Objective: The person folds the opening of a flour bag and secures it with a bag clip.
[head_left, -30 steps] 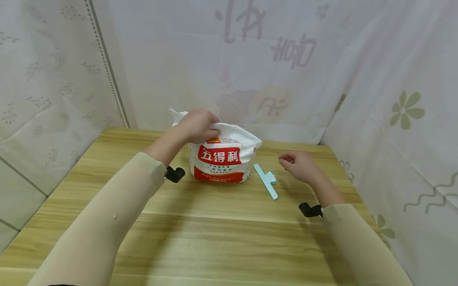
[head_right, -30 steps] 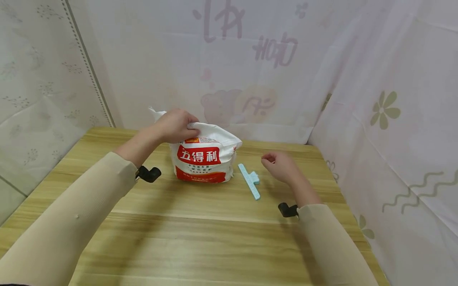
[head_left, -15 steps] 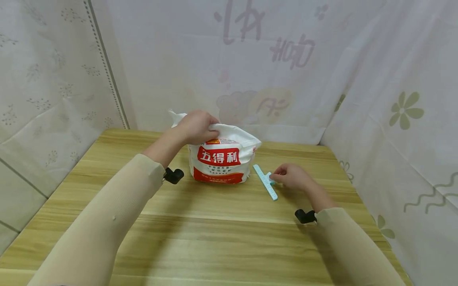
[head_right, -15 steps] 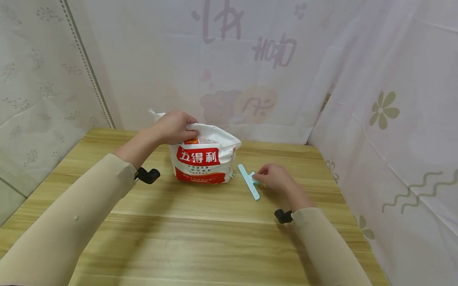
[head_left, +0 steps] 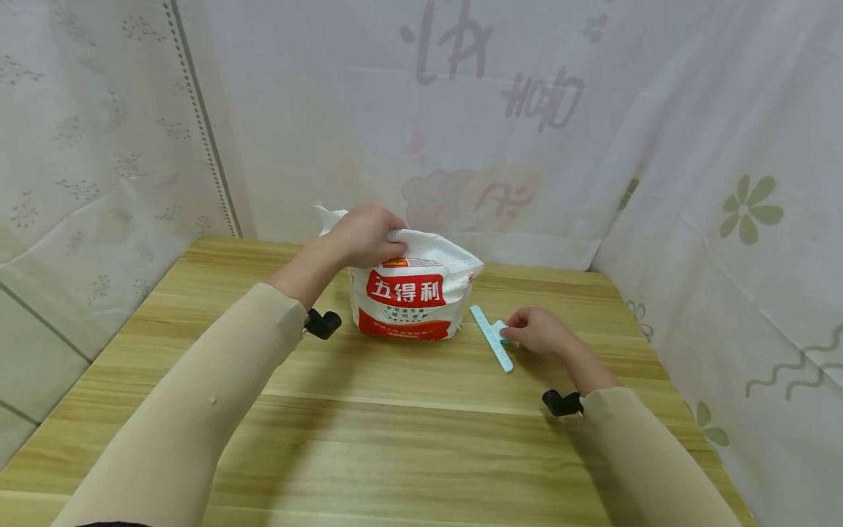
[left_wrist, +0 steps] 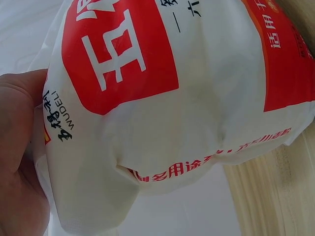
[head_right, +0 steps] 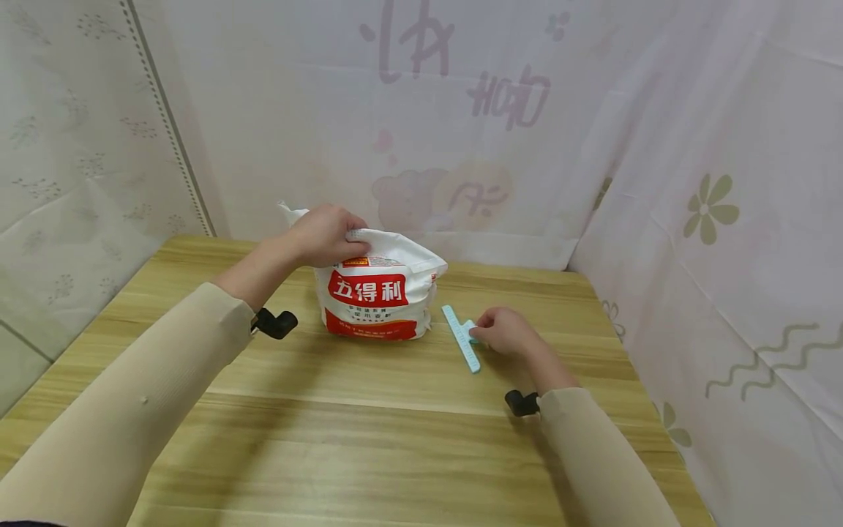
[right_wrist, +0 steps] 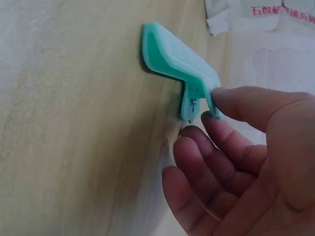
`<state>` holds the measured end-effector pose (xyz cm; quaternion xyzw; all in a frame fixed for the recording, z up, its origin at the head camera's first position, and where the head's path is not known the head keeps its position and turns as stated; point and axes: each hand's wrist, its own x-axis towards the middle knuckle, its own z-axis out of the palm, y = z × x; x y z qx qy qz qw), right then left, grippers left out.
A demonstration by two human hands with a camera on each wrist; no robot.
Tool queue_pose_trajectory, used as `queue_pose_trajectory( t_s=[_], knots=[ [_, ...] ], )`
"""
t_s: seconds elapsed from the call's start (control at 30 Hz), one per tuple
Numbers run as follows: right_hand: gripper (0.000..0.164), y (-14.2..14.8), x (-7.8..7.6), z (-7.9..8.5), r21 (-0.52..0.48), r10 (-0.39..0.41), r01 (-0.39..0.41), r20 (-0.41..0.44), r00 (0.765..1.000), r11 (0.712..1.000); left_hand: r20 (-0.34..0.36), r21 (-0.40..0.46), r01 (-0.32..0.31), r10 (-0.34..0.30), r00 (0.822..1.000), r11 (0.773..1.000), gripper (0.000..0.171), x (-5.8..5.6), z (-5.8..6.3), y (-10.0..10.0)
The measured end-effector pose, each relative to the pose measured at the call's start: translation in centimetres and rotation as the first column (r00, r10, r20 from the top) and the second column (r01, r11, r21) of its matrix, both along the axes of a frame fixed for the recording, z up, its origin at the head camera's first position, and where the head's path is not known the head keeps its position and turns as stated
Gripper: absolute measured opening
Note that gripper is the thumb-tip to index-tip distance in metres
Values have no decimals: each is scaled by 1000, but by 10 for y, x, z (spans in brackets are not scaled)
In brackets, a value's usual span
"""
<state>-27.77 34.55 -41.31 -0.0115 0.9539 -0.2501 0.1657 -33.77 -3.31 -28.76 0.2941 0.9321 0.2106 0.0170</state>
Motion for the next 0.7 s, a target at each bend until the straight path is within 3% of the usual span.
queue_pose_trajectory(
  t_s=[0.37,0.53,0.7],
  knots=[
    [34,14,3,1,-220,-78,86,41,996,972,11,4,2,-2,1000,1000,17,-1,-1,0],
    [58,23,3,2,-384,-113,130,65,991,914,4,5,12,-12,1000,1000,17,-3,-2,-1],
    [66,36,0,-1,-528,-156,174,80,985,831,1,6,12,-12,1000,1000,17,-3,-2,-2]
  ],
)
